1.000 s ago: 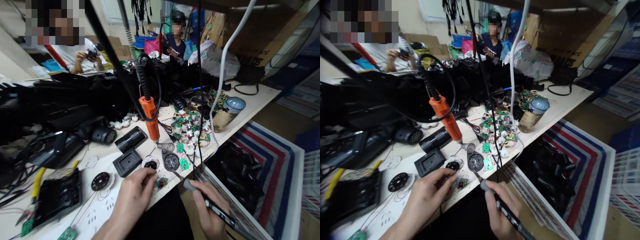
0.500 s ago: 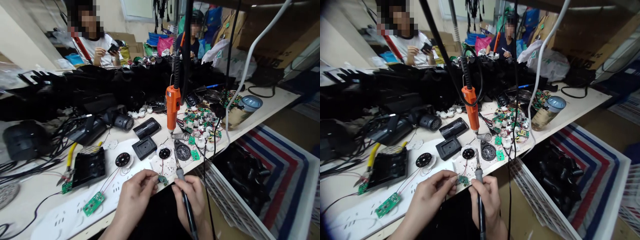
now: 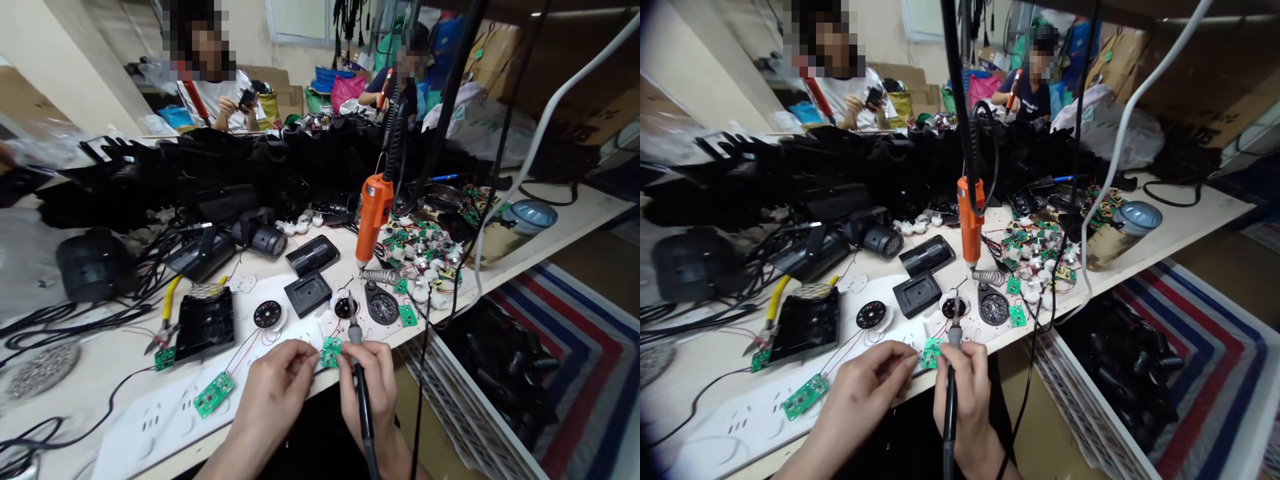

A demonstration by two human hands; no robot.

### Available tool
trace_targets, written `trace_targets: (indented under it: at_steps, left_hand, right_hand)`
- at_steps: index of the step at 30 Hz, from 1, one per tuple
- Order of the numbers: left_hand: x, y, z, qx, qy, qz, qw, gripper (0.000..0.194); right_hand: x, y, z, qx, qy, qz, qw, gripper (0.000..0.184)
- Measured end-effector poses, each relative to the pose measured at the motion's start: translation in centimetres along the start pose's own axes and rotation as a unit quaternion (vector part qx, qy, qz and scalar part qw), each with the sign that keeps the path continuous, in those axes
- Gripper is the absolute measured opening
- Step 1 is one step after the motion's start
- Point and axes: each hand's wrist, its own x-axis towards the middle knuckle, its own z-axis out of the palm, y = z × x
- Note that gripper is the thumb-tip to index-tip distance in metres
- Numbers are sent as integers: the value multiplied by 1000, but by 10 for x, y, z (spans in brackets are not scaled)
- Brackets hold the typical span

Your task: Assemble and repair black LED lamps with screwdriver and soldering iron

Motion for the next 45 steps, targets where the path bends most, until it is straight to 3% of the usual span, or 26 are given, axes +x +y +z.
trace_targets:
  at_steps: [14,23,28,33,45]
  left_hand:
    - [-1,-10,2,187,33,196,962,26]
    - [4,-13,0,205,24,311,928,24]
    - [7,-18,-3,203,9,401,893,24]
    - [12,-14,-11,192,-50,386,901,21]
    - [15,-11,-6,161,-19,350,922,19]
  right_hand:
    - [3,4,7,2,4,-20,1000,29]
    - [-6,16,11,-12,-20,-45,999,34]
    - [-3,15,11,6,-32,-37,999,35]
    - [-2,18,13,-1,-29,-54,998,37]
    - [-12,31,15,-1,-34,-72,997,40]
